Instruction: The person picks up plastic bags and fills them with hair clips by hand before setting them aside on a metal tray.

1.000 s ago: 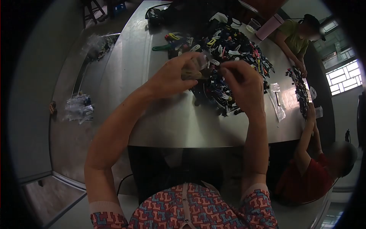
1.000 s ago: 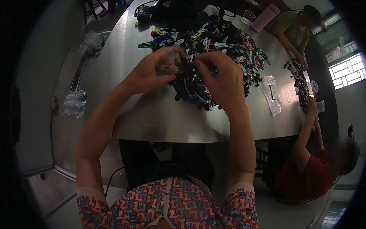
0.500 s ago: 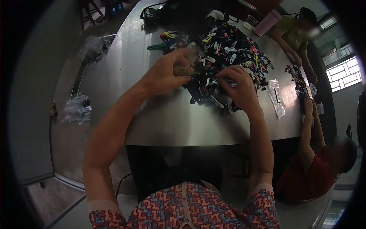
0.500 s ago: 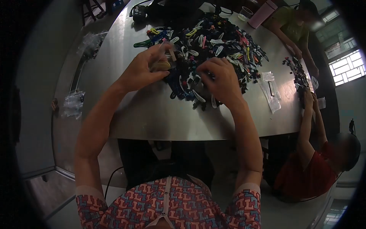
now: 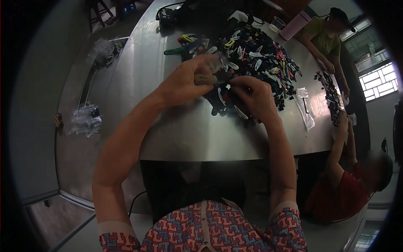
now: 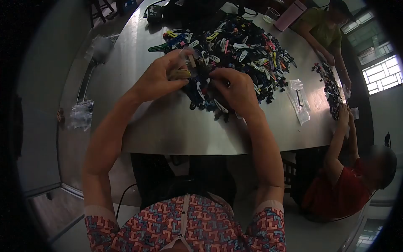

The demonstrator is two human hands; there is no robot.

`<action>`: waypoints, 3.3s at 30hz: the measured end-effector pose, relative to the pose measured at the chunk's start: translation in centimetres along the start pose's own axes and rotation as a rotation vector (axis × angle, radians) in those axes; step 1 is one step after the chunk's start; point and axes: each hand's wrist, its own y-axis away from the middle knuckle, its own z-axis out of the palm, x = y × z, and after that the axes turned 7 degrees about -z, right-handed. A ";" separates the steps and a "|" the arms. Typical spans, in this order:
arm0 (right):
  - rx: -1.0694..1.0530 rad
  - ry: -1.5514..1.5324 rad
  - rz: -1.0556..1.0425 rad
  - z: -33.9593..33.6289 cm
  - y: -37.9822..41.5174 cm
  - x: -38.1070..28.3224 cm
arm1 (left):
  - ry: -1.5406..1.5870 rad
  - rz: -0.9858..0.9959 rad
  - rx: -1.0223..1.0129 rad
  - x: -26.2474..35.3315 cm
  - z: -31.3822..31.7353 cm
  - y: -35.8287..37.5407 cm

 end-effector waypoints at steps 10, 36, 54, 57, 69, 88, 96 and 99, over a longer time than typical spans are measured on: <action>0.037 -0.003 -0.016 0.0 0.8 -1.1 | -0.027 0.026 -0.003 -0.2 -0.1 0.0; 0.100 0.143 -0.081 -0.1 1.2 -1.3 | -0.030 0.005 -0.008 0.7 -0.2 0.2; 0.216 -0.105 0.044 -0.4 0.9 -0.6 | -0.067 0.045 0.002 0.7 -0.2 0.1; 0.234 -0.222 0.025 -1.4 0.4 -4.2 | -0.102 0.003 0.008 0.5 -0.2 0.1; 0.198 0.173 -0.396 -0.6 -3.7 -8.1 | -0.081 0.098 0.029 0.4 0.0 0.0; -0.047 -0.567 -0.110 1.1 -3.0 -2.9 | 0.314 -0.049 -0.132 1.7 -0.5 0.1; 0.120 -0.552 -0.042 1.9 -2.8 -2.6 | 0.120 0.127 -0.036 1.3 -0.5 0.0; 0.146 -0.584 -0.084 2.4 -2.9 -2.3 | 0.092 0.160 0.054 1.7 -0.5 -0.3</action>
